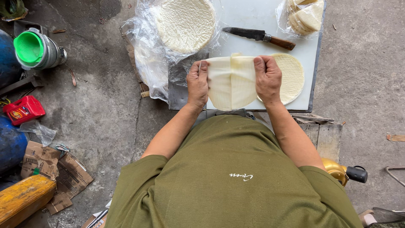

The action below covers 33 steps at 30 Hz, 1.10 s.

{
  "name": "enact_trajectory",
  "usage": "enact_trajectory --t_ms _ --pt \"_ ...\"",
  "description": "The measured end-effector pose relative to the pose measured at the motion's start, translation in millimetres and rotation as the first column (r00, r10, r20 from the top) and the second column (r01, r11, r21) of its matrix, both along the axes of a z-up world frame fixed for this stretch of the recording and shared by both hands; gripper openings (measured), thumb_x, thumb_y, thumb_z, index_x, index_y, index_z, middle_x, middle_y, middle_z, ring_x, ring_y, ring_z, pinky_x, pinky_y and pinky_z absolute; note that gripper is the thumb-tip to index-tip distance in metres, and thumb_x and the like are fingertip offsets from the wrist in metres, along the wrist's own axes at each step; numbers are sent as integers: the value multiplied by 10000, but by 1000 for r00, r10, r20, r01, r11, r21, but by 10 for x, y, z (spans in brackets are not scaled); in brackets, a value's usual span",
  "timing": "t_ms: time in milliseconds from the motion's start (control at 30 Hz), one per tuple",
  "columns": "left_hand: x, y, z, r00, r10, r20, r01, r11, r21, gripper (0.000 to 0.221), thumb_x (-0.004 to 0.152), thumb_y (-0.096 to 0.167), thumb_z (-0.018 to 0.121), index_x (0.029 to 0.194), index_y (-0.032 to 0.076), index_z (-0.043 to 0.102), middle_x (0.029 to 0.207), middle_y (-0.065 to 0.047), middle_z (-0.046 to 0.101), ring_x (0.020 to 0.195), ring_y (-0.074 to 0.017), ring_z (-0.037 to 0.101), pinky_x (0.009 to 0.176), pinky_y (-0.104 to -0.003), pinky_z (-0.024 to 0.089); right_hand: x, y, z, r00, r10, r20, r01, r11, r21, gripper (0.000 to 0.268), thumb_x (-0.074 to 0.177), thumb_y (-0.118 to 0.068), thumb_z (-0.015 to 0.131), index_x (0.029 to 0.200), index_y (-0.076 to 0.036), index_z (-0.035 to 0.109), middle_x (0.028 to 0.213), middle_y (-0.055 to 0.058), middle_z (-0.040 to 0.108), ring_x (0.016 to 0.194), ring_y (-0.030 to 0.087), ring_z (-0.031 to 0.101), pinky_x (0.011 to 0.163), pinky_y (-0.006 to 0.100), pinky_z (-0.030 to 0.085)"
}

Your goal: The person separates individual thin dough circles from a stack and places them side-by-side on a flat surface by hand.

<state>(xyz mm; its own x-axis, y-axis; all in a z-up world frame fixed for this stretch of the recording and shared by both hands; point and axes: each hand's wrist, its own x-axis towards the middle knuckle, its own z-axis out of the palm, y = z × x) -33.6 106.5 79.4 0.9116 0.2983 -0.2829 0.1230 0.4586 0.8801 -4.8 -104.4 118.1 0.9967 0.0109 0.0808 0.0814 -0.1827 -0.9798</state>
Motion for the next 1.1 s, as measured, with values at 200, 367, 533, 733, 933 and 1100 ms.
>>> enact_trajectory --t_ms 200,367,533,733,933,1100 --pt "81 110 -439 995 97 -5 -97 995 -17 245 1029 325 645 983 90 697 789 49 635 656 -20 481 556 -202 445 58 -183 -118 994 -103 -39 101 994 -37 267 1112 -303 621 1067 -40 640 895 -32 625 803 45 532 711 199 491" --pt "102 174 -800 991 121 -54 -122 992 -27 280 1024 344 631 962 74 672 807 31 660 690 -36 529 616 -214 495 68 -294 -283 986 -162 -38 157 982 -104 281 1116 -319 617 1061 -44 640 905 -21 639 818 53 550 725 205 504" --pt "96 276 -1070 981 144 -128 -113 969 220 319 1051 341 621 962 41 684 778 18 625 672 -49 474 594 -232 447 60 -419 -495 974 -210 -90 200 973 -114 276 1096 -329 601 1053 -60 640 928 -14 664 815 60 593 712 219 540" --pt "105 361 -1208 951 206 -230 -55 846 530 352 1047 346 613 990 12 705 788 -84 656 685 -155 545 642 -318 478 50 -662 -726 951 -303 -64 286 938 -196 295 1123 -331 605 1044 -49 631 930 9 669 834 90 605 746 259 557" --pt "144 440 -1238 955 251 -160 -46 656 753 332 1038 331 583 1064 18 690 1012 -186 751 910 -354 707 812 -432 541 48 -1046 -1011 904 -426 -23 381 830 -408 301 1101 -315 639 1011 -28 660 875 48 710 789 138 639 731 312 557" --pt "106 470 -1040 951 190 -242 95 566 819 408 1023 362 643 1227 11 598 1161 -206 709 1083 -388 678 939 -464 528 27 -1340 -1162 874 -486 -26 409 763 -501 308 1092 -318 665 1034 -16 685 873 76 719 784 157 651 748 325 544"
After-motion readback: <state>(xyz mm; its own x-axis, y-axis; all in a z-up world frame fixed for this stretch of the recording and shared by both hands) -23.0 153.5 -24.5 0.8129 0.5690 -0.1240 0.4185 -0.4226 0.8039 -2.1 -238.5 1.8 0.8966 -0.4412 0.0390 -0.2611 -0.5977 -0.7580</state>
